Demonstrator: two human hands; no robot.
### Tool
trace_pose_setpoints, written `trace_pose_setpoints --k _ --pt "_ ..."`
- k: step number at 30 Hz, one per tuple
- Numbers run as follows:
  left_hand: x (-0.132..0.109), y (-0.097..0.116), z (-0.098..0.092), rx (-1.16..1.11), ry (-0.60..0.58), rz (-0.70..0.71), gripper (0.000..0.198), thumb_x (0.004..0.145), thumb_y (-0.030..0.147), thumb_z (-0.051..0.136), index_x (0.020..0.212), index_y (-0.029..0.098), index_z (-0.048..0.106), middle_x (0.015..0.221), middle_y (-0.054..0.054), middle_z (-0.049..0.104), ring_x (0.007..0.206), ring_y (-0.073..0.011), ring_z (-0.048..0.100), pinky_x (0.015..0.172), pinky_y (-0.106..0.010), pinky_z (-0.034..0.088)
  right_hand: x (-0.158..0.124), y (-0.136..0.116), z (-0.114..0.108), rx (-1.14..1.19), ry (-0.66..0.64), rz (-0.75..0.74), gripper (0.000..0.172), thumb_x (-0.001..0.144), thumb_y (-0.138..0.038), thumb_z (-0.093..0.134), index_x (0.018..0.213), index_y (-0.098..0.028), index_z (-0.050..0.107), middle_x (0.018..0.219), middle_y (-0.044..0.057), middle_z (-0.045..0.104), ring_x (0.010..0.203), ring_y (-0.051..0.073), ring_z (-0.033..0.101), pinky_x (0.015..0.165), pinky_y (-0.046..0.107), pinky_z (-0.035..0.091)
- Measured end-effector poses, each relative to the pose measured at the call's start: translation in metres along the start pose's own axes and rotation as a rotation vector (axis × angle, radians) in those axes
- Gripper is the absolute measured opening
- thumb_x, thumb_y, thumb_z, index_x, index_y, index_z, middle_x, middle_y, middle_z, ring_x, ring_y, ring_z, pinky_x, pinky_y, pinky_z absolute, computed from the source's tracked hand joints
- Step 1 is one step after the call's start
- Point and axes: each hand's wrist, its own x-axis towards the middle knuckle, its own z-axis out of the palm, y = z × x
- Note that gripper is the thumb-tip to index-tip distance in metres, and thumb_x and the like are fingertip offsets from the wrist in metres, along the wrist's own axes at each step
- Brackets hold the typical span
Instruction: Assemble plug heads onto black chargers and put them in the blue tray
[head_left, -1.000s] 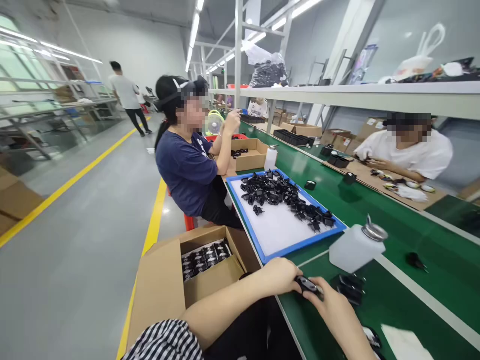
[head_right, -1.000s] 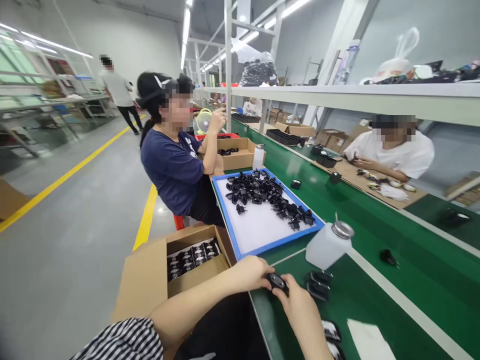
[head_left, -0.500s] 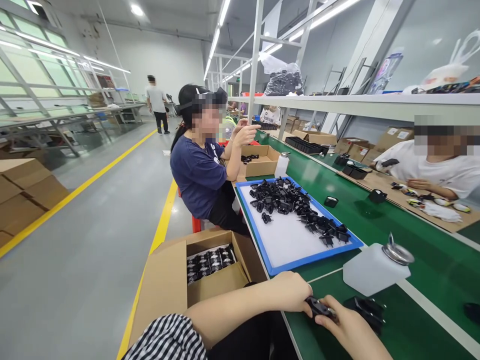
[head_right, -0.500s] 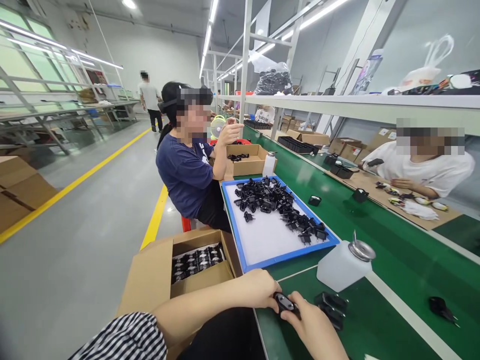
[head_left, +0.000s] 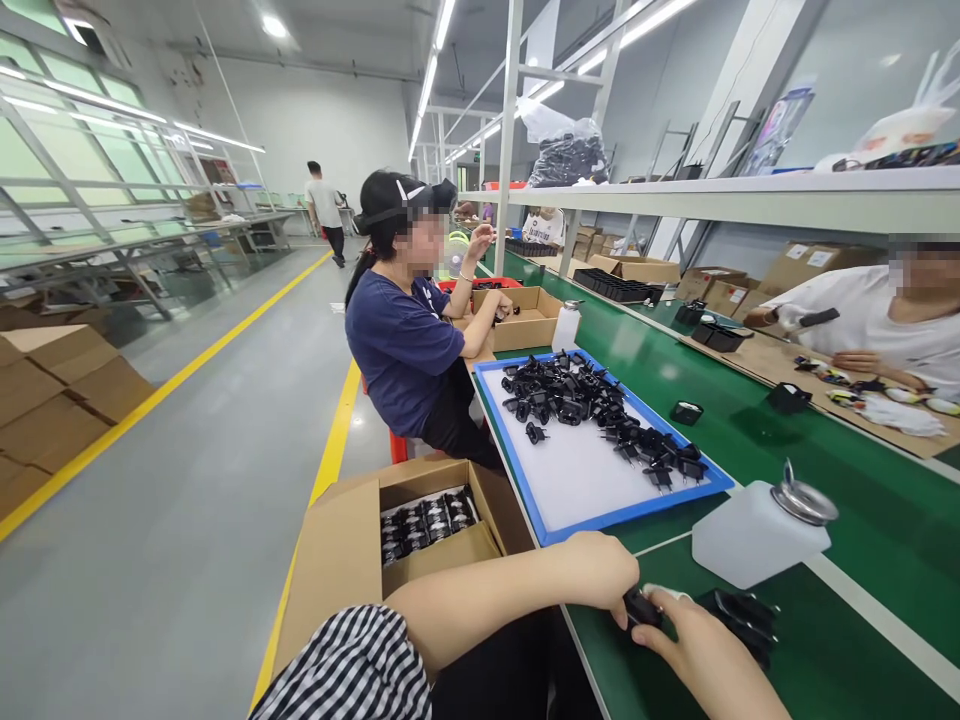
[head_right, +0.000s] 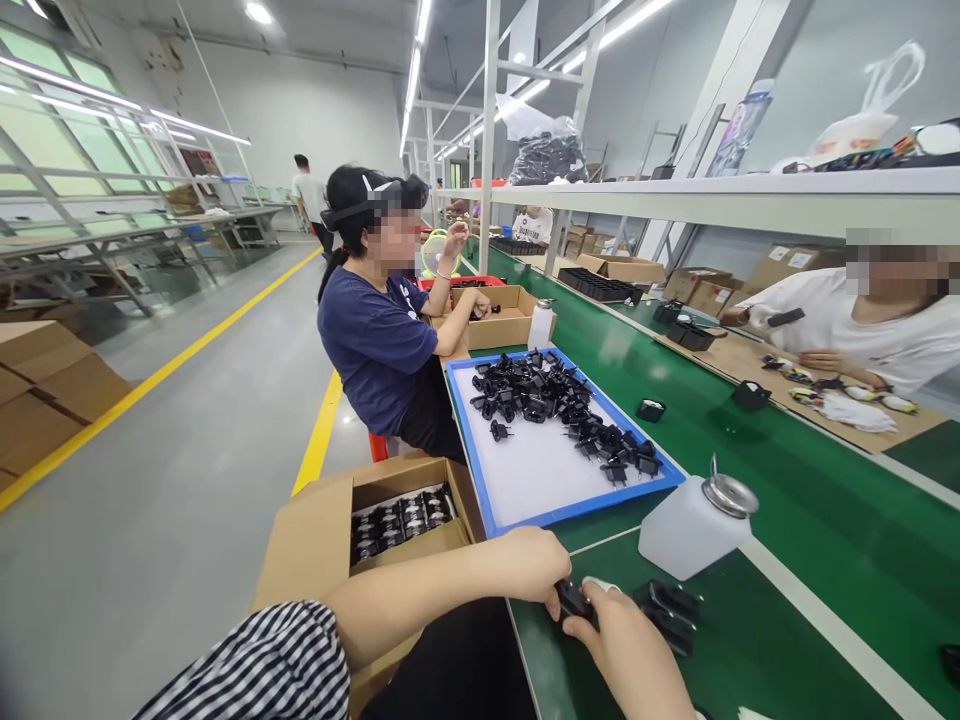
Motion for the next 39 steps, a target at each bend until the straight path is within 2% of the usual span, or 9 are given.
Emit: trace_pose_setpoints --k 3,6,9,12,15,21,29,35,39 --pt "-0.001 -0.002 0.002 0.005 0.001 0.007 0.023 0.055 0.036 0.062 0.059 0.014 0.058 0.057 -0.005 0.058 0.056 -0.0183 0.055 0.039 -0.020 0.033 0.001 0.000 0.002 -0.075 0.082 -0.050 0.008 0.057 -0.027 0.052 0.062 -0.022 0.055 0.069 0.006 0.060 0.068 0.025 0.056 0.051 0.027 0.040" --pt "-0.004 -0.002 0.012 -0.020 0.049 0.002 0.023 0.061 0.037 0.057 0.066 0.014 0.058 0.061 -0.005 0.059 0.058 -0.0184 0.055 0.039 -0.021 0.033 -0.001 -0.001 0.005 -0.017 0.016 -0.011 0.009 0.062 -0.025 0.047 0.067 -0.022 0.053 0.063 0.003 0.059 0.057 0.021 0.057 0.045 0.025 0.039" --pt "-0.007 0.001 0.019 -0.015 0.083 -0.031 0.016 0.065 0.030 0.054 0.066 0.014 0.057 0.067 -0.007 0.060 0.061 -0.0180 0.056 0.040 -0.021 0.033 -0.003 -0.002 0.005 0.045 -0.053 0.052 0.009 0.066 -0.024 0.043 0.072 -0.022 0.050 0.058 0.001 0.058 0.050 0.018 0.056 0.040 0.022 0.036" --pt "-0.008 0.001 0.018 -0.008 0.063 -0.018 0.014 0.067 0.027 0.053 0.063 0.014 0.057 0.066 -0.008 0.060 0.061 -0.0183 0.056 0.040 -0.021 0.033 -0.003 -0.003 0.003 0.012 -0.061 0.056 0.006 0.066 -0.025 0.044 0.070 -0.022 0.049 0.054 0.000 0.056 0.048 0.019 0.055 0.039 0.023 0.034" --pt "-0.008 -0.001 0.018 -0.008 0.060 0.012 0.019 0.068 0.032 0.051 0.065 0.014 0.057 0.062 -0.007 0.059 0.060 -0.0188 0.056 0.040 -0.021 0.034 -0.004 -0.002 0.003 0.006 -0.040 0.016 0.004 0.066 -0.025 0.045 0.069 -0.022 0.047 0.054 0.000 0.055 0.047 0.018 0.054 0.039 0.022 0.034" --pt "-0.009 0.002 0.037 0.003 0.219 -0.028 0.012 0.066 0.025 0.054 0.062 0.014 0.055 0.065 -0.005 0.059 0.057 -0.0163 0.056 0.041 -0.020 0.034 -0.008 -0.002 0.006 -0.013 -0.035 -0.009 0.004 0.068 -0.022 0.044 0.066 -0.022 0.040 0.060 0.000 0.055 0.052 0.017 0.054 0.042 0.021 0.035" --pt "-0.002 0.004 0.008 0.077 0.020 -0.001 0.021 0.063 0.032 0.057 0.065 0.011 0.059 0.065 -0.009 0.061 0.063 -0.0211 0.057 0.046 -0.023 0.039 0.000 -0.015 -0.011 -0.080 -0.152 0.044 0.005 0.068 -0.020 0.050 0.066 -0.019 0.046 0.068 0.003 0.058 0.064 0.018 0.056 0.047 0.021 0.032" --pt "0.001 0.001 0.019 0.070 0.071 -0.097 0.024 0.057 0.032 0.061 0.072 0.014 0.060 0.068 -0.007 0.061 0.066 -0.0208 0.057 0.053 -0.024 0.041 -0.010 -0.023 -0.006 -0.159 -0.070 0.055 0.017 0.067 -0.021 0.055 0.081 -0.015 0.048 0.073 0.006 0.059 0.066 0.021 0.056 0.047 0.023 0.031" --pt "0.001 -0.004 0.025 0.026 0.100 -0.093 0.021 0.063 0.033 0.055 0.075 0.017 0.058 0.069 -0.005 0.061 0.067 -0.0187 0.056 0.055 -0.023 0.039 -0.010 -0.023 -0.008 -0.165 -0.019 0.041 0.020 0.067 -0.025 0.056 0.083 -0.015 0.050 0.075 0.006 0.060 0.066 0.020 0.056 0.047 0.023 0.032"
